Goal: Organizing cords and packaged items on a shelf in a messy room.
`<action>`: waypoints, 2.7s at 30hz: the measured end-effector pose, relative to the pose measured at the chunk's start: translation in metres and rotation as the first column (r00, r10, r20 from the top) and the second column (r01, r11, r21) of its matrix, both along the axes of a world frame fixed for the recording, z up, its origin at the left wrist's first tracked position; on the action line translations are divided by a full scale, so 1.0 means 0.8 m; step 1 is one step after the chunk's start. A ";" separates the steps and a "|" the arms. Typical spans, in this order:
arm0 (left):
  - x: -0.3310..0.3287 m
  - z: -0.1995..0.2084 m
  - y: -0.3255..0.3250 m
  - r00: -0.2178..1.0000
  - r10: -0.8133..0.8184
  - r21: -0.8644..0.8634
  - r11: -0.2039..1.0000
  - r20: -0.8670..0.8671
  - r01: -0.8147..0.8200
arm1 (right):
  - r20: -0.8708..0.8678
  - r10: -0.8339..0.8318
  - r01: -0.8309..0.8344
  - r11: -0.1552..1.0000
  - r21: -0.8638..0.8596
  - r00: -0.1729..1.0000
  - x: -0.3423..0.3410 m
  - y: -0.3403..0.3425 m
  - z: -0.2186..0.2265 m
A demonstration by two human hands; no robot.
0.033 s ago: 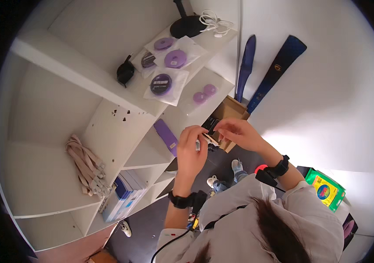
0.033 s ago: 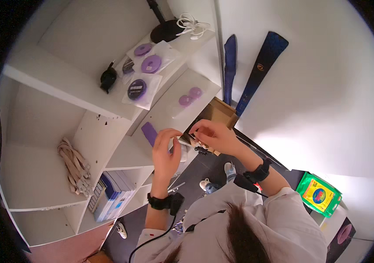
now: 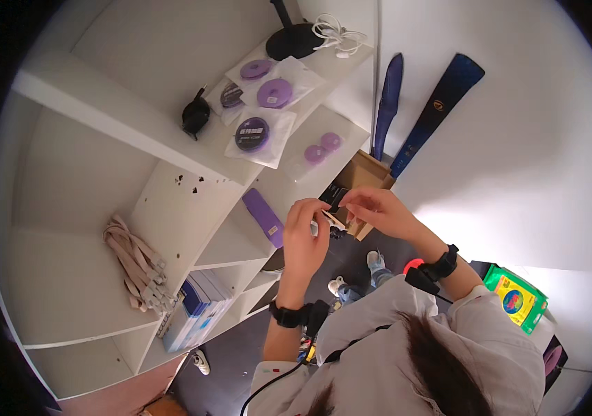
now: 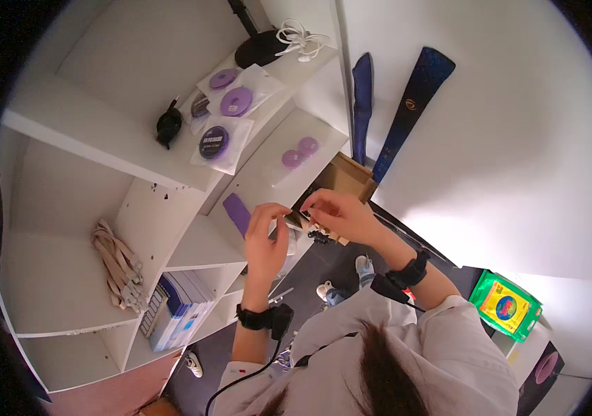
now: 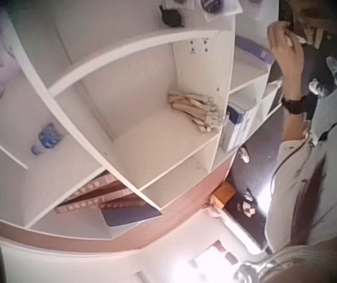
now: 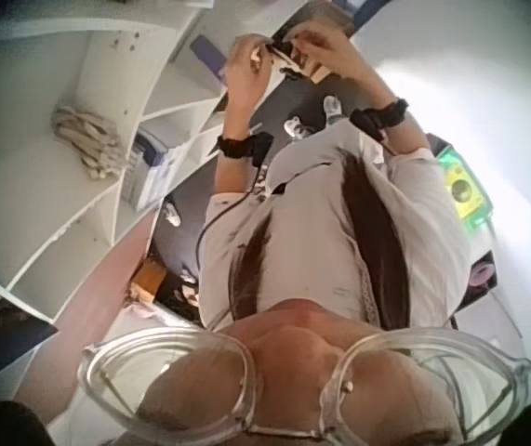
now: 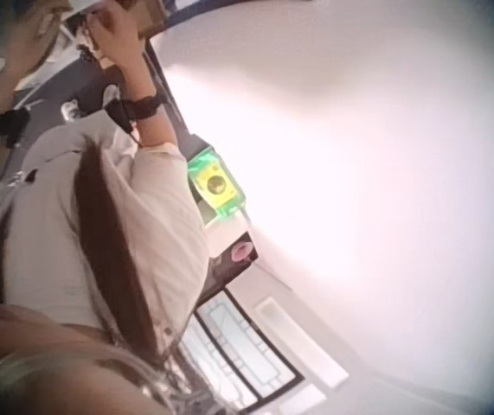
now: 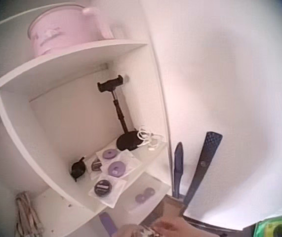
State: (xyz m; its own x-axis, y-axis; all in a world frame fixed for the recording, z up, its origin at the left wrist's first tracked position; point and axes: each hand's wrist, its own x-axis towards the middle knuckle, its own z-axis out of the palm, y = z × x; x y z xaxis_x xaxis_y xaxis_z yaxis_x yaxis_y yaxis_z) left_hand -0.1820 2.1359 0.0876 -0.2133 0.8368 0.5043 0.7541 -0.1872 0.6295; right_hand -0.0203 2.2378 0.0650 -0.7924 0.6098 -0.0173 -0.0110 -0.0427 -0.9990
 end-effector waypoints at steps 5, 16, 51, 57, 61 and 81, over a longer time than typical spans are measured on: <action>-0.003 -0.065 0.017 0.962 0.082 -0.210 0.977 0.260 -0.026 | 0.069 -0.034 0.028 0.996 0.083 0.997 0.015 0.012 -0.036; -0.014 -0.128 0.038 0.954 0.129 -0.326 0.945 0.271 -0.035 | 0.260 0.037 -0.047 0.998 0.034 0.965 0.031 0.039 -0.098; -0.059 -0.222 0.073 0.671 0.563 -0.284 0.825 0.483 -0.488 | 0.135 -0.549 0.564 0.815 -0.129 0.825 -0.084 0.136 -0.236; -0.064 -0.165 0.024 0.632 0.531 -0.305 0.846 0.564 -0.438 | 0.055 -0.340 0.344 0.909 -0.237 0.939 -0.050 0.106 -0.158; -0.063 -0.137 -0.011 0.685 0.457 -0.273 0.889 0.568 -0.367 | 0.088 -0.161 0.182 0.907 -0.379 0.983 -0.013 0.074 -0.092; -0.064 -0.043 -0.117 0.615 0.228 -0.164 0.974 0.755 -0.159 | 0.143 0.338 -0.253 0.873 -0.418 0.930 0.017 -0.018 0.014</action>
